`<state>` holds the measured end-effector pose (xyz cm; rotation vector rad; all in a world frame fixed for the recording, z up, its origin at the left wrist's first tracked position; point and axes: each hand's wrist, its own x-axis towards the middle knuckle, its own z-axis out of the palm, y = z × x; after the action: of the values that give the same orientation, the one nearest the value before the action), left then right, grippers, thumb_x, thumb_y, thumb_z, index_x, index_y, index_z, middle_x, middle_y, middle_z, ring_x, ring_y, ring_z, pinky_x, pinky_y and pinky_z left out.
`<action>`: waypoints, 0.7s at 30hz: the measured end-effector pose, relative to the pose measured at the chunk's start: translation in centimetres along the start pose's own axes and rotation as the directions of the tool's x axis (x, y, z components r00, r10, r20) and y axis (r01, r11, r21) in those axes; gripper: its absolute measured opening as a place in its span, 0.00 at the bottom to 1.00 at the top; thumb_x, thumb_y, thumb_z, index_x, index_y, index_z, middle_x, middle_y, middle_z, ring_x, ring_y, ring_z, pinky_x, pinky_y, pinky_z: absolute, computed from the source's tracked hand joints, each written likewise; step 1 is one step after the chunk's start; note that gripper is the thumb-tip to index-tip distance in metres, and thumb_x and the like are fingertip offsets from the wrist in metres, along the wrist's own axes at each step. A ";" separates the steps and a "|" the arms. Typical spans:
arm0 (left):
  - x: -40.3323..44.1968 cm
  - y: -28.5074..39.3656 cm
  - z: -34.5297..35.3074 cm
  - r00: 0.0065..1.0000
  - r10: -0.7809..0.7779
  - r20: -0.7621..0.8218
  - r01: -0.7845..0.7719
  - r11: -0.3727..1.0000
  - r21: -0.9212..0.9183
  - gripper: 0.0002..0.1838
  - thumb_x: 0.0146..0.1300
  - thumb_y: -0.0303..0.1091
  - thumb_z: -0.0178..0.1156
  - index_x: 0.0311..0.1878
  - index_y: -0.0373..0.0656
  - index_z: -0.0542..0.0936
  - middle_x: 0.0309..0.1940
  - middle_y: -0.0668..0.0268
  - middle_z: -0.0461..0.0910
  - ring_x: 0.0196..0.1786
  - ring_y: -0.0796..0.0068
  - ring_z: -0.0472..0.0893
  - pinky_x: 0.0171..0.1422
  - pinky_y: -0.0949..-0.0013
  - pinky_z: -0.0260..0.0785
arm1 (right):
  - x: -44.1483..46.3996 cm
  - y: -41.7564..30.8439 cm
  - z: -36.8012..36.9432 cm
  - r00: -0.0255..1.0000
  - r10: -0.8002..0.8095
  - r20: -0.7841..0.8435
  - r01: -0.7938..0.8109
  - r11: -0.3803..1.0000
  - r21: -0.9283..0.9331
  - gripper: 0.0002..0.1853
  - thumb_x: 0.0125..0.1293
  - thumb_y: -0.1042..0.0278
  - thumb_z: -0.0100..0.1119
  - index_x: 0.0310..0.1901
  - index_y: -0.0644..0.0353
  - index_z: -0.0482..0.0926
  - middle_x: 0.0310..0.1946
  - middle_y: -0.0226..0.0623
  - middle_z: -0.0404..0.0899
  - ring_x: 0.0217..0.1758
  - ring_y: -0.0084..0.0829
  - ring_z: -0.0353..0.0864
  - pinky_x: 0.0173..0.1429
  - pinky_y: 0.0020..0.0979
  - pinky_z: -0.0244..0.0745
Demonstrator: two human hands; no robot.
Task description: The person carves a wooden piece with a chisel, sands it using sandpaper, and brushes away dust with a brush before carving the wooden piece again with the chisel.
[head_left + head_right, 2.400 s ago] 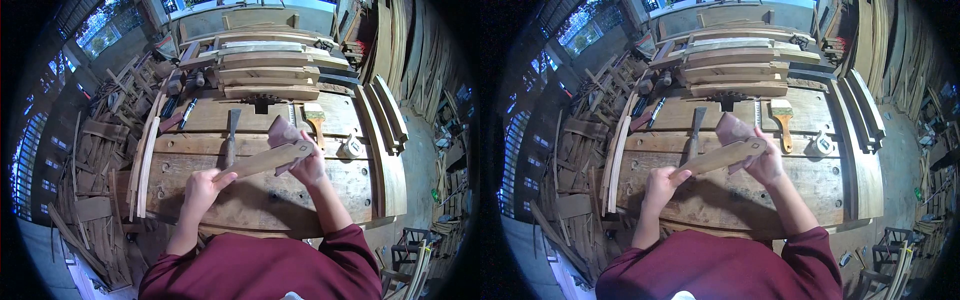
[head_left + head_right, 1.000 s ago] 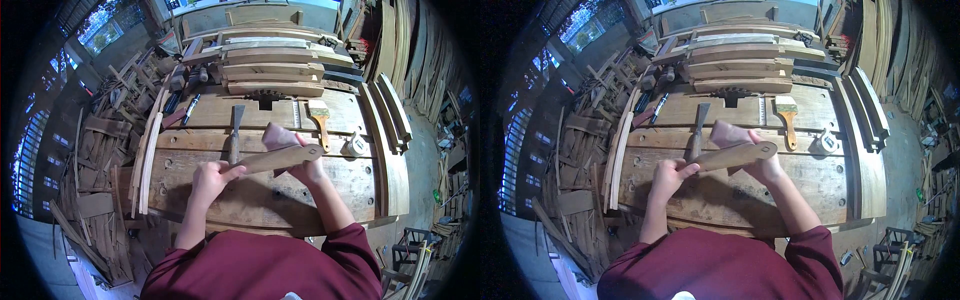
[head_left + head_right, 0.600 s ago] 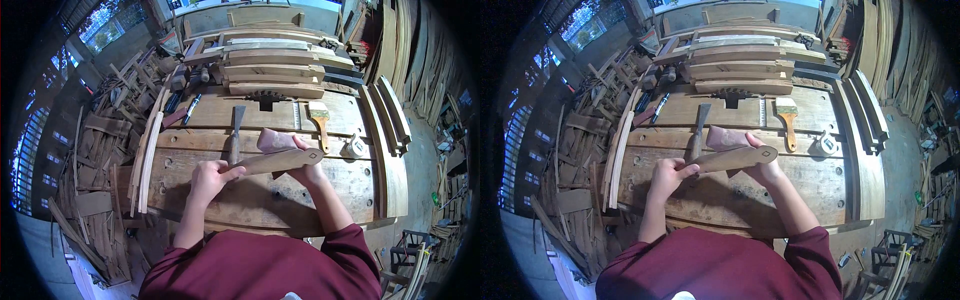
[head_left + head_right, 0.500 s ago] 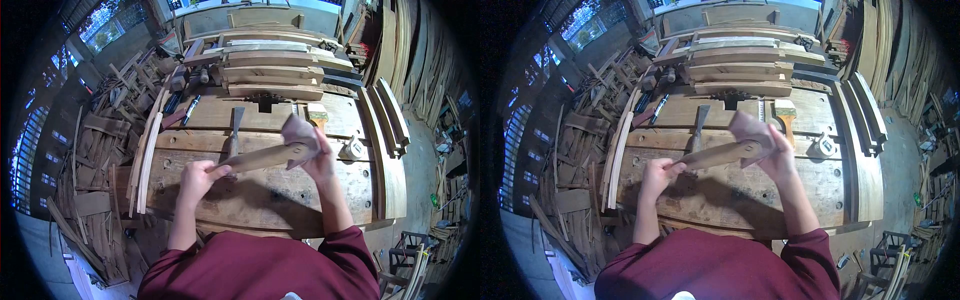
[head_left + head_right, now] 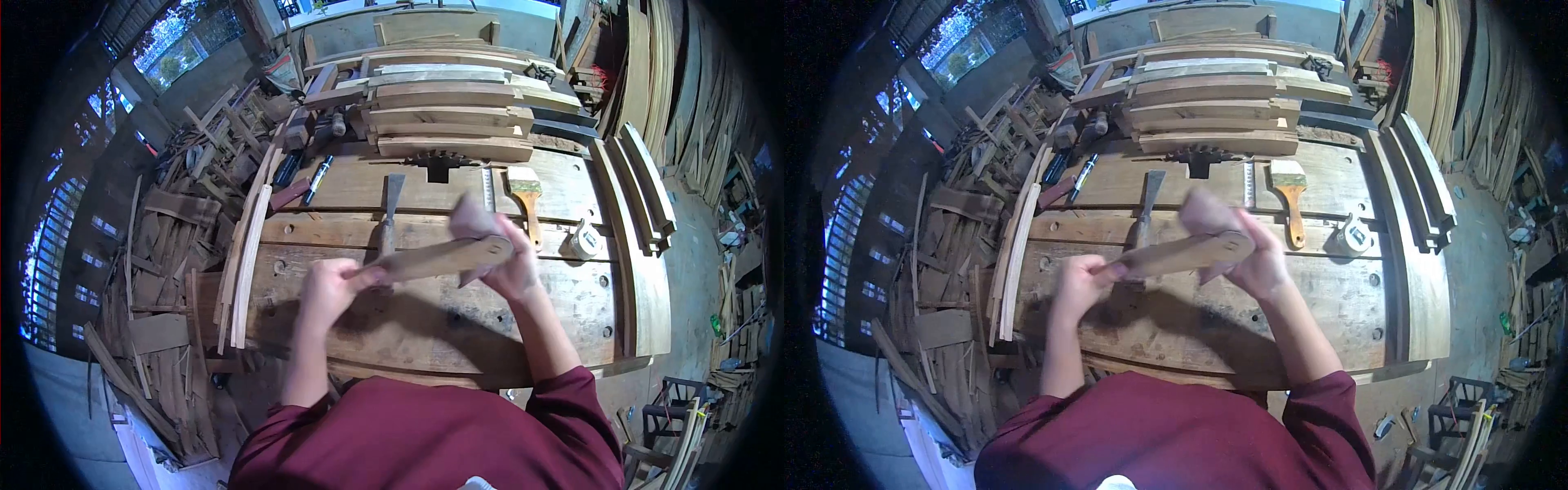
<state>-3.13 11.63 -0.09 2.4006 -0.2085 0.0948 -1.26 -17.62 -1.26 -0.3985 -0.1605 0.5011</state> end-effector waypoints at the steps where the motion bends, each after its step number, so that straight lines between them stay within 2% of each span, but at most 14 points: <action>1: -0.1 1.8 0.7 0.999 0.021 0.035 -0.021 1.000 -0.006 0.33 0.49 0.67 0.62 0.17 0.40 0.77 0.09 0.66 0.66 0.16 0.78 0.68 0.23 0.70 0.60 | 0.8 1.7 -0.9 0.961 0.126 -0.246 -0.137 0.990 -0.026 0.29 0.67 0.47 0.47 0.57 0.68 0.69 0.52 0.47 0.75 0.51 0.38 0.76 0.58 0.40 0.69; 2: -0.6 3.3 1.6 0.997 -0.065 0.051 0.068 0.996 -0.059 0.32 0.47 0.67 0.64 0.20 0.41 0.80 0.09 0.65 0.68 0.17 0.76 0.70 0.24 0.69 0.61 | 1.1 2.6 -1.3 0.951 0.308 -0.016 -0.307 0.951 0.030 0.29 0.66 0.47 0.50 0.56 0.67 0.70 0.51 0.46 0.75 0.52 0.36 0.75 0.59 0.37 0.68; 3: -0.7 3.8 1.8 0.997 -0.065 0.050 0.066 0.997 -0.032 0.32 0.47 0.67 0.64 0.21 0.41 0.81 0.10 0.64 0.69 0.17 0.76 0.71 0.24 0.69 0.61 | 1.0 2.7 -0.5 0.953 0.281 -0.111 -0.285 0.958 -0.027 0.29 0.65 0.47 0.51 0.56 0.66 0.70 0.51 0.46 0.75 0.52 0.36 0.75 0.59 0.38 0.68; 4: -0.7 4.1 1.9 0.997 -0.063 0.049 0.063 0.998 -0.009 0.31 0.47 0.66 0.64 0.22 0.41 0.82 0.10 0.64 0.69 0.17 0.75 0.72 0.25 0.68 0.62 | 0.8 2.5 -0.1 0.948 0.245 -0.205 -0.268 0.959 -0.090 0.29 0.65 0.47 0.51 0.56 0.66 0.70 0.51 0.46 0.75 0.53 0.37 0.75 0.59 0.39 0.68; 6: -0.4 2.6 1.3 1.000 -0.007 -0.006 0.007 0.999 -0.041 0.32 0.49 0.65 0.64 0.20 0.38 0.80 0.10 0.62 0.68 0.16 0.74 0.70 0.24 0.67 0.61 | 0.0 -0.1 -2.3 0.979 -0.042 -0.200 0.004 0.983 -0.186 0.29 0.67 0.47 0.47 0.58 0.66 0.68 0.54 0.47 0.74 0.54 0.39 0.75 0.61 0.42 0.67; 8: -0.2 1.0 -0.5 0.997 -0.077 -0.016 0.076 0.996 -0.050 0.33 0.50 0.64 0.63 0.16 0.38 0.76 0.09 0.62 0.66 0.15 0.75 0.66 0.21 0.67 0.58 | -0.3 -2.1 -0.1 0.976 -0.140 0.167 0.127 0.988 0.087 0.28 0.72 0.51 0.33 0.62 0.67 0.64 0.58 0.50 0.70 0.58 0.44 0.73 0.64 0.46 0.66; 10: -0.1 0.9 -1.1 0.998 -0.047 -0.052 0.050 0.996 0.071 0.31 0.50 0.64 0.64 0.17 0.39 0.77 0.08 0.64 0.64 0.14 0.76 0.65 0.22 0.67 0.58 | 0.1 -0.8 -0.3 0.963 -0.142 0.230 0.094 0.974 0.206 0.29 0.72 0.49 0.35 0.61 0.67 0.64 0.59 0.51 0.69 0.59 0.42 0.72 0.65 0.46 0.65; 12: -0.3 2.6 0.0 0.995 0.060 -0.077 -0.061 0.998 -0.002 0.31 0.48 0.64 0.64 0.18 0.40 0.78 0.08 0.62 0.63 0.14 0.74 0.66 0.22 0.66 0.59 | 0.2 0.5 -2.2 0.958 0.011 0.286 -0.076 0.973 0.217 0.30 0.69 0.46 0.40 0.60 0.66 0.66 0.58 0.51 0.70 0.58 0.42 0.73 0.66 0.43 0.64; 13: -0.5 4.1 0.5 0.998 0.061 -0.035 -0.060 0.997 0.039 0.29 0.48 0.64 0.65 0.19 0.42 0.80 0.09 0.60 0.65 0.14 0.72 0.67 0.23 0.65 0.60 | 0.7 1.5 -2.3 0.963 0.228 -0.144 -0.236 0.971 -0.041 0.31 0.67 0.45 0.45 0.59 0.66 0.67 0.56 0.49 0.72 0.56 0.42 0.74 0.65 0.39 0.65; 14: -0.6 4.7 1.1 0.999 0.045 -0.017 -0.043 0.997 0.065 0.29 0.48 0.64 0.65 0.19 0.42 0.80 0.09 0.58 0.66 0.14 0.69 0.68 0.23 0.66 0.60 | 1.1 2.8 -3.2 0.971 0.228 -0.068 -0.225 0.973 0.042 0.32 0.66 0.45 0.47 0.59 0.68 0.66 0.55 0.50 0.73 0.54 0.42 0.75 0.65 0.37 0.65; 16: -0.5 4.0 1.4 0.997 0.072 -0.029 -0.071 0.997 0.026 0.30 0.48 0.64 0.65 0.19 0.41 0.79 0.09 0.58 0.66 0.14 0.69 0.68 0.22 0.65 0.59 | 0.0 1.0 -0.2 0.964 0.134 -0.229 -0.177 0.968 -0.178 0.32 0.66 0.46 0.47 0.59 0.69 0.66 0.54 0.52 0.73 0.54 0.44 0.76 0.64 0.41 0.67; 18: -0.3 2.0 0.7 0.997 0.020 -0.072 -0.019 1.000 0.006 0.33 0.49 0.65 0.64 0.17 0.39 0.76 0.09 0.57 0.64 0.14 0.69 0.66 0.21 0.65 0.59 | -0.6 -1.1 0.7 0.989 -0.136 -0.057 0.128 0.983 -0.133 0.31 0.67 0.48 0.46 0.59 0.70 0.66 0.53 0.54 0.74 0.53 0.47 0.76 0.61 0.46 0.69; 19: -0.3 1.5 -0.2 0.998 -0.009 -0.055 0.011 0.999 0.049 0.34 0.50 0.65 0.63 0.15 0.38 0.73 0.09 0.57 0.63 0.13 0.69 0.65 0.21 0.65 0.58 | -0.6 -2.0 0.5 0.991 -0.127 0.053 0.127 0.992 0.005 0.29 0.68 0.50 0.44 0.58 0.69 0.67 0.51 0.53 0.74 0.53 0.49 0.76 0.58 0.50 0.71; 21: -0.3 1.6 -1.0 0.998 -0.026 -0.057 0.032 0.994 0.104 0.34 0.50 0.65 0.63 0.15 0.37 0.73 0.09 0.57 0.63 0.14 0.69 0.64 0.21 0.65 0.59 | -0.4 -1.5 0.8 0.989 -0.136 0.051 0.137 0.991 -0.002 0.28 0.68 0.50 0.44 0.58 0.69 0.67 0.51 0.53 0.74 0.53 0.47 0.76 0.59 0.49 0.71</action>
<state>-3.67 11.19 1.66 2.5015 -0.1464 0.1623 -1.11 -18.74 0.10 -0.3775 -0.2366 0.3761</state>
